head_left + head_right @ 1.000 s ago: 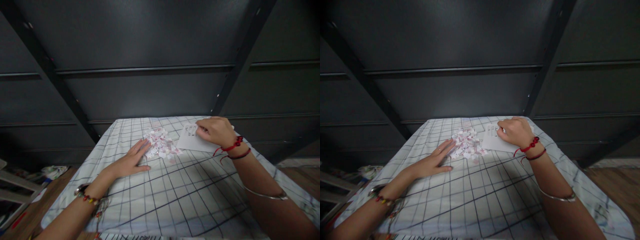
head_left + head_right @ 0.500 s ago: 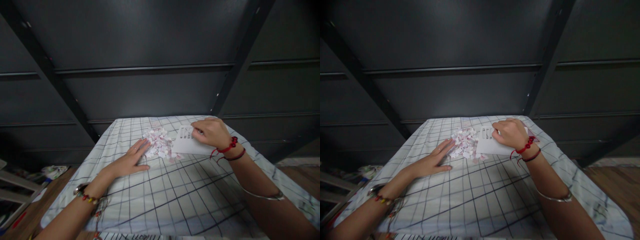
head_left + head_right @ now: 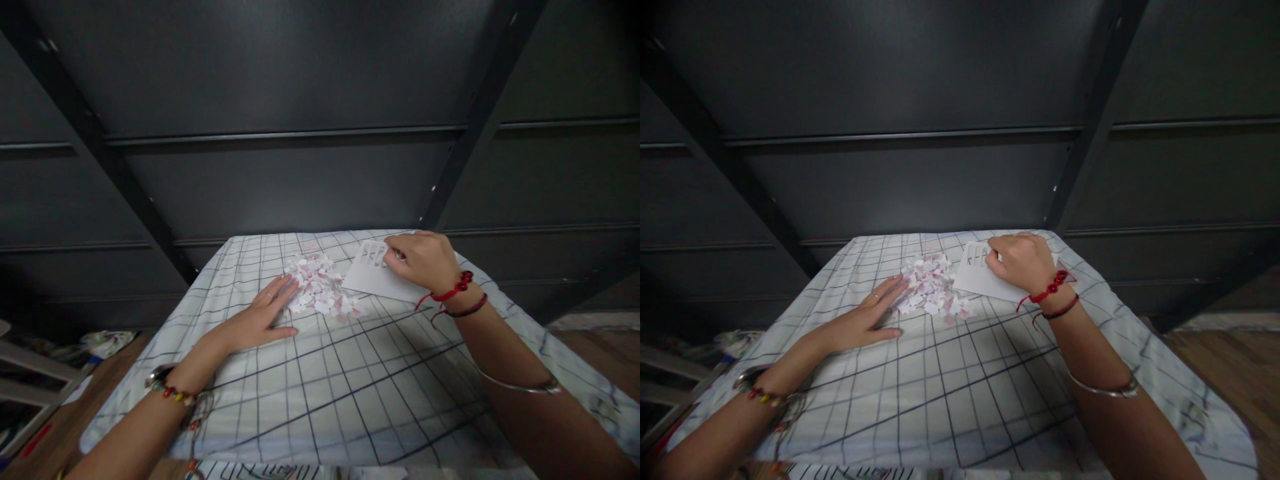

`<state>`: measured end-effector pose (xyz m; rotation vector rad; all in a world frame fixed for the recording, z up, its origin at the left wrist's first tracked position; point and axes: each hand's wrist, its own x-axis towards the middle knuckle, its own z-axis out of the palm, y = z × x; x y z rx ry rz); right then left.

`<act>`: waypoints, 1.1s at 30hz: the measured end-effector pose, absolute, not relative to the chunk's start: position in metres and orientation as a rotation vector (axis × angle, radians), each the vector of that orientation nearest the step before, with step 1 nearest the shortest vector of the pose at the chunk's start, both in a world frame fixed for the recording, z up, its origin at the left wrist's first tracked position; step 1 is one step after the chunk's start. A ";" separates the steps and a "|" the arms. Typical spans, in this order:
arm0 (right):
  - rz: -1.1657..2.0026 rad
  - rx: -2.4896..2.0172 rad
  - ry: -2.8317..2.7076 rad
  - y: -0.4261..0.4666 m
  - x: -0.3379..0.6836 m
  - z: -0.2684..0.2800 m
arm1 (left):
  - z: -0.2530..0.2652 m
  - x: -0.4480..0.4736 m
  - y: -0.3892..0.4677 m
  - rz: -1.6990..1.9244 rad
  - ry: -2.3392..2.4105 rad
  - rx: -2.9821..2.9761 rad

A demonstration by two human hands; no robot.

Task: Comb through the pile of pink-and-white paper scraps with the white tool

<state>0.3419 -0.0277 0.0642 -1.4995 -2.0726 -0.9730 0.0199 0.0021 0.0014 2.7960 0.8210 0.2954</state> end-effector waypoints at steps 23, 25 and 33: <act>-1.070 -1.466 -2.104 -0.017 0.321 0.056 | 0.000 0.021 0.003 0.304 0.825 2.792; -1.078 -1.450 -2.105 -0.016 0.320 0.055 | 0.000 0.022 0.002 0.303 0.827 2.783; -1.019 -1.317 -2.235 -0.018 0.325 0.060 | 0.000 0.021 0.003 0.279 0.835 2.783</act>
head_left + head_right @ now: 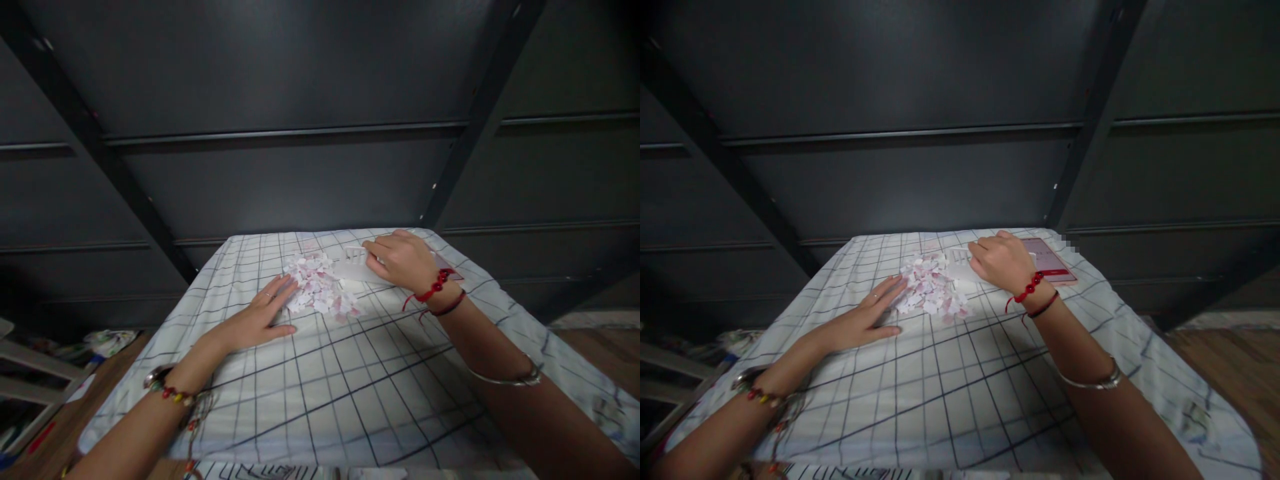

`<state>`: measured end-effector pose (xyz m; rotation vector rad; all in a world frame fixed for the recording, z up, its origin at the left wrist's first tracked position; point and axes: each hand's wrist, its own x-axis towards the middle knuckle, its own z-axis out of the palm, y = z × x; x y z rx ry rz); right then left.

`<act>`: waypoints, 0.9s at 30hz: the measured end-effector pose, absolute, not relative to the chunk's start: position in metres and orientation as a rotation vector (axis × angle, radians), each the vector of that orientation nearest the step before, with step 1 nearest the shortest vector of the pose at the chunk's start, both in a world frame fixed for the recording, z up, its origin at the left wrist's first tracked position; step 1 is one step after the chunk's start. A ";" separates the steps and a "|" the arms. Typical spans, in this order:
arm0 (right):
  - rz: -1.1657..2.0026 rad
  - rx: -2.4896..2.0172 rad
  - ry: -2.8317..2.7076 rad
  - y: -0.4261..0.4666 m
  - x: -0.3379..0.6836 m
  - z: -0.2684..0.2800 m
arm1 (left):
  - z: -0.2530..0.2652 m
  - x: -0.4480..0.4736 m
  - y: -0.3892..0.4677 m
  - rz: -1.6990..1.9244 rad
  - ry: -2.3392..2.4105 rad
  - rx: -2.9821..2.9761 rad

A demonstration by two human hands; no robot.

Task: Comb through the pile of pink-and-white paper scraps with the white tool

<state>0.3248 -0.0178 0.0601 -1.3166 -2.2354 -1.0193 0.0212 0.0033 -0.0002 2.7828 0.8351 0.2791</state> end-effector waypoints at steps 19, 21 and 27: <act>-0.963 -1.074 -2.250 -0.032 0.327 0.070 | -0.001 0.019 0.005 0.274 0.837 2.820; -0.961 -1.046 -2.246 -0.034 0.326 0.072 | -0.002 0.019 0.005 0.281 0.833 2.835; -1.022 -1.090 -2.248 -0.033 0.325 0.069 | -0.003 0.019 0.006 0.297 0.820 2.832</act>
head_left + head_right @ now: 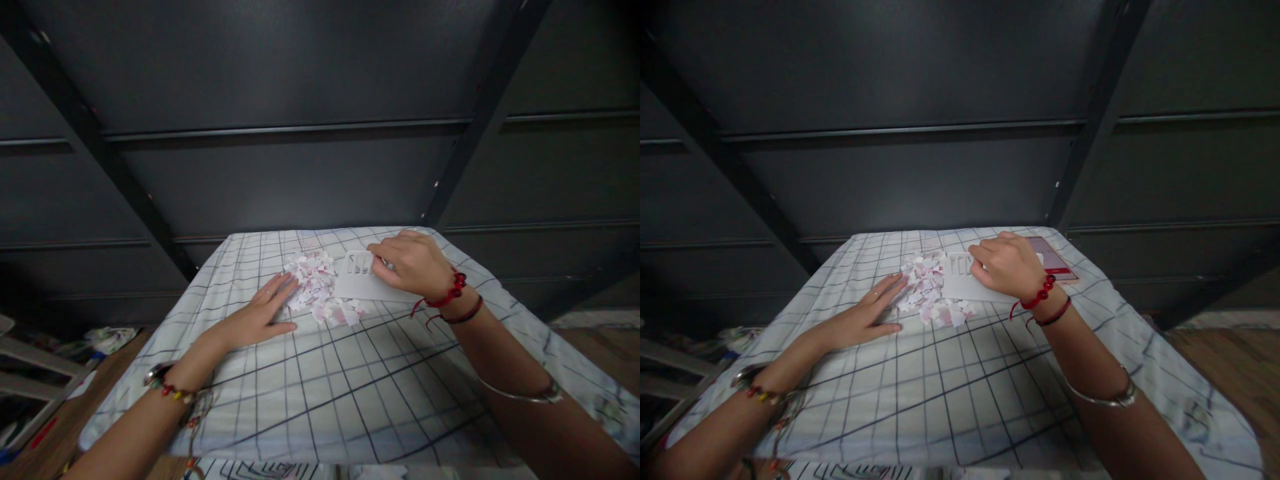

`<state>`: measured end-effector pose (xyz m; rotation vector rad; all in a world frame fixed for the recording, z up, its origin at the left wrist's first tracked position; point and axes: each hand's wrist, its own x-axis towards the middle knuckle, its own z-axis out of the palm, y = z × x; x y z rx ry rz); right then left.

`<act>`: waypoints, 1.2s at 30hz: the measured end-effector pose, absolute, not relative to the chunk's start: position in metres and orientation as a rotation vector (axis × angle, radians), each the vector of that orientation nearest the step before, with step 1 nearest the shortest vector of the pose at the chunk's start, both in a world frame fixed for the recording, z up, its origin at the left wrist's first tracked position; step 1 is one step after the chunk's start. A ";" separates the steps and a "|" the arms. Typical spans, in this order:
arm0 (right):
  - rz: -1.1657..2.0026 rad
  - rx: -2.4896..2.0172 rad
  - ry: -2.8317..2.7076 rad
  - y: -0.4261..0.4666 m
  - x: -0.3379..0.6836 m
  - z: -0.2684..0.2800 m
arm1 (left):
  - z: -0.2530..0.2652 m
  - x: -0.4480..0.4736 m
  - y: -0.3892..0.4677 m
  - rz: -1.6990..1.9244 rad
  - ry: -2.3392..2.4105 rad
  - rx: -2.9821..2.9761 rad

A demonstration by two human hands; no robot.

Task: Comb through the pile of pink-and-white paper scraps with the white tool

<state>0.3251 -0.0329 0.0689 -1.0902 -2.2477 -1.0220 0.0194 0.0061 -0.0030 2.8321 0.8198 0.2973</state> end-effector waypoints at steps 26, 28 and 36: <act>-0.873 -0.762 -2.242 -0.053 0.295 0.073 | -0.003 0.020 0.006 0.266 0.837 2.823; -0.883 -0.745 -2.277 -0.055 0.289 0.072 | -0.003 0.019 0.005 0.261 0.846 2.819; -0.888 -0.747 -2.291 -0.065 0.288 0.080 | -0.004 0.020 0.005 0.269 0.859 2.821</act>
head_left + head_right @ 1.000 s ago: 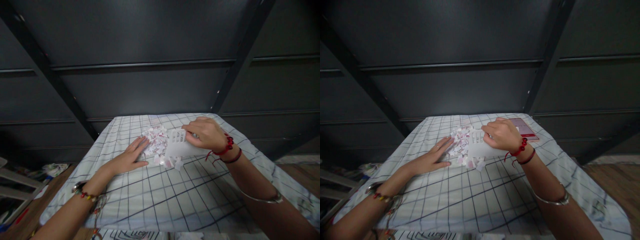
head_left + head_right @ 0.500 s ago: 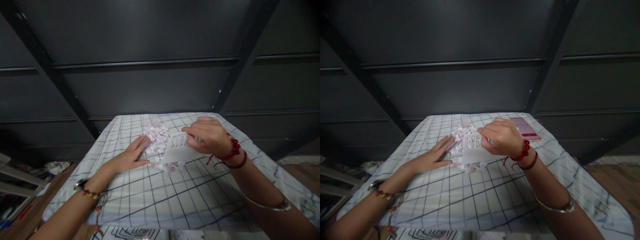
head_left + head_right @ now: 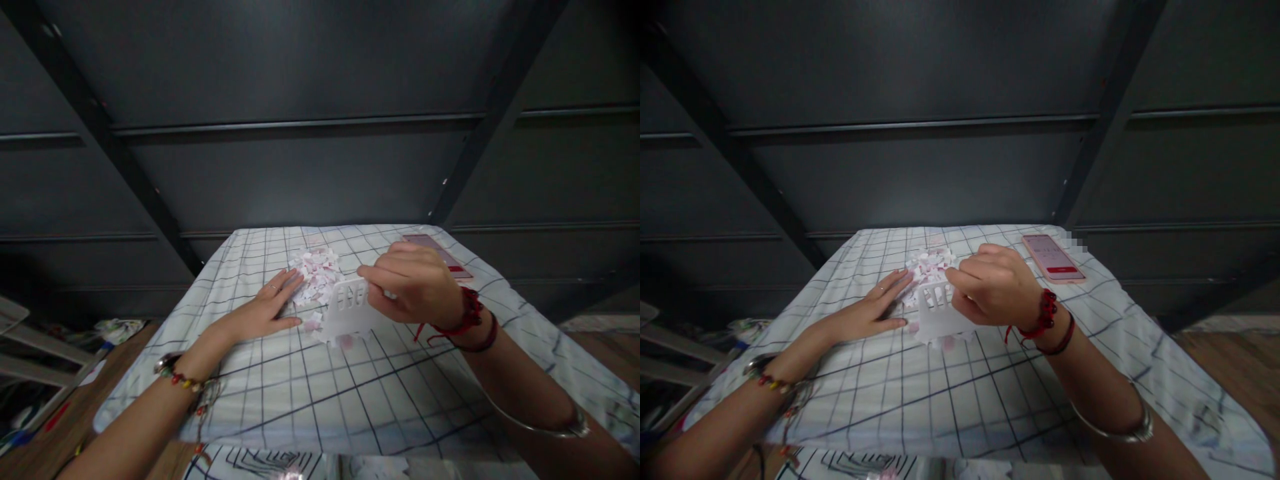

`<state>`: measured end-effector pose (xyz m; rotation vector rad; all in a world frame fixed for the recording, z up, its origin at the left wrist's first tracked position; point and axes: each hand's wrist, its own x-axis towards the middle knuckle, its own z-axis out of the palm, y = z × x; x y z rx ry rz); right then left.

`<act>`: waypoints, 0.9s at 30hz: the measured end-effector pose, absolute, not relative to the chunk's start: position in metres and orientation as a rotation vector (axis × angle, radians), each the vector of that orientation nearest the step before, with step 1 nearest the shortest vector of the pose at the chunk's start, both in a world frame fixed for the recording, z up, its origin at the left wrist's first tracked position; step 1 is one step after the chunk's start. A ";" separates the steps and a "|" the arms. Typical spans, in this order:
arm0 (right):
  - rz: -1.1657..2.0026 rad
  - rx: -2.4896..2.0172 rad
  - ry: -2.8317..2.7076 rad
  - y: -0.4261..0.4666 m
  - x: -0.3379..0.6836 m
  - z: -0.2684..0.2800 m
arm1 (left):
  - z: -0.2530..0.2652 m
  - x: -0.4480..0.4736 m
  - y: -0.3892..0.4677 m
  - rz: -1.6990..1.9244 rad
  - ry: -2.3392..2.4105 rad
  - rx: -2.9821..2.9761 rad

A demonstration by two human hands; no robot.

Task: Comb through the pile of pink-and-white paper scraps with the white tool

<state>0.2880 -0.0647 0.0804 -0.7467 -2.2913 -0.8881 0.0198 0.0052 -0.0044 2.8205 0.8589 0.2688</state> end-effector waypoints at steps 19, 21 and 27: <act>-0.997 -0.804 -2.242 -0.056 0.285 0.070 | -0.004 0.019 0.005 0.293 0.826 2.815; -1.046 -0.817 -2.197 -0.054 0.286 0.069 | -0.004 0.019 0.005 0.286 0.827 2.815; -1.054 -0.854 -2.169 -0.056 0.282 0.070 | 0.000 0.020 0.002 0.273 0.841 2.798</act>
